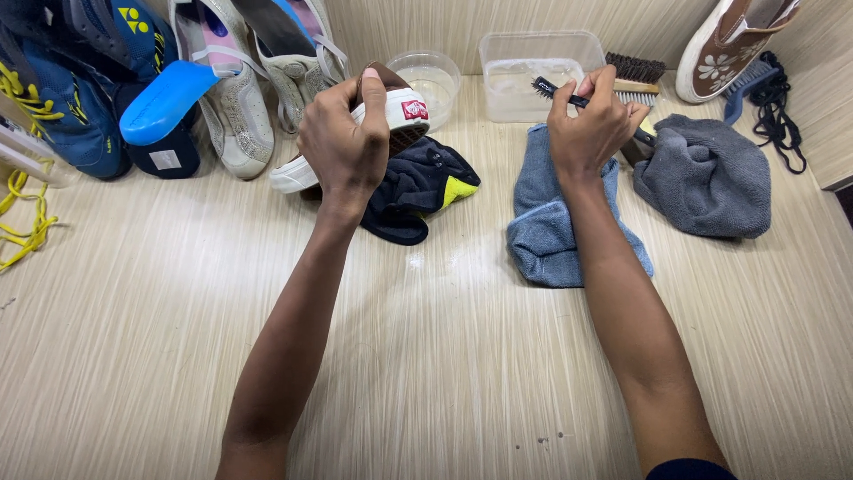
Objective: The person cleans a brown slip-on shoe with white floral patterns. They first wipe the upper part of the shoe with a blue cloth, then use a small brush dipped in water to scrub the white rubber sole and the brown waffle-patterned outsole.
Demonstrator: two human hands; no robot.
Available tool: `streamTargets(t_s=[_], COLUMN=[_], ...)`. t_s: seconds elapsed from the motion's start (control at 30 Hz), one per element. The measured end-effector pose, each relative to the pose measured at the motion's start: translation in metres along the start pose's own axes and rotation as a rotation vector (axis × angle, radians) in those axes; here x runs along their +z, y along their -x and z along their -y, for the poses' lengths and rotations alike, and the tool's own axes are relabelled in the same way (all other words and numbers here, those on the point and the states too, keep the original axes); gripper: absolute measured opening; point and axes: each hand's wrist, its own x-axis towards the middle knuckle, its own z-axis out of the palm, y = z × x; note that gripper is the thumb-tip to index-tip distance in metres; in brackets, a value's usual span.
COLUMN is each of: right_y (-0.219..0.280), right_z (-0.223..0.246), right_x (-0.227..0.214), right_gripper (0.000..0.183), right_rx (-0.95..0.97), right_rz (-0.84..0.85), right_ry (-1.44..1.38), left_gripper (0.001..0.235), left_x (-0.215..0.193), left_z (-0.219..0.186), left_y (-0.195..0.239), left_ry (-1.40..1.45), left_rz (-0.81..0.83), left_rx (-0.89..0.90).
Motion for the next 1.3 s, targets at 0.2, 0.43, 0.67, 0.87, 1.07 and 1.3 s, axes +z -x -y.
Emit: streamTargets(t_s=[0.2, 0.43, 0.67, 0.87, 1.07, 1.3], right_y=[0.010, 0.041, 0.043, 0.038, 0.036, 0.031], right_z=[0.032, 0.073, 0.058, 0.059, 0.052, 0.042], right_x=[-0.018, -0.034, -0.021, -0.024, -0.027, -0.027], right_gripper=[0.026, 0.039, 0.047, 0.056, 0.056, 0.055], right_rx=[0.070, 0.275, 0.126, -0.032, -0.168, -0.265], right_rz=[0.065, 0.172, 0.193, 0.104, 0.027, -0.015], right_ry=[-0.436, -0.895, -0.832, -0.803, -0.671, -0.558], left_gripper=[0.049, 0.045, 0.048, 0.051, 0.053, 0.049], left_x=[0.013, 0.045, 0.044, 0.040, 0.052, 0.056], left_z=[0.001, -0.007, -0.008, -0.008, 0.004, 0.007], left_y=[0.000, 0.038, 0.041, 0.033, 0.031, 0.030], left_ry=[-0.048, -0.165, -0.040, -0.047, -0.072, -0.067], left_rz=[0.021, 0.008, 0.056, 0.176, 0.315, 0.370], left_rx=[-0.011, 0.094, 0.093, 0.055, 0.052, 0.105])
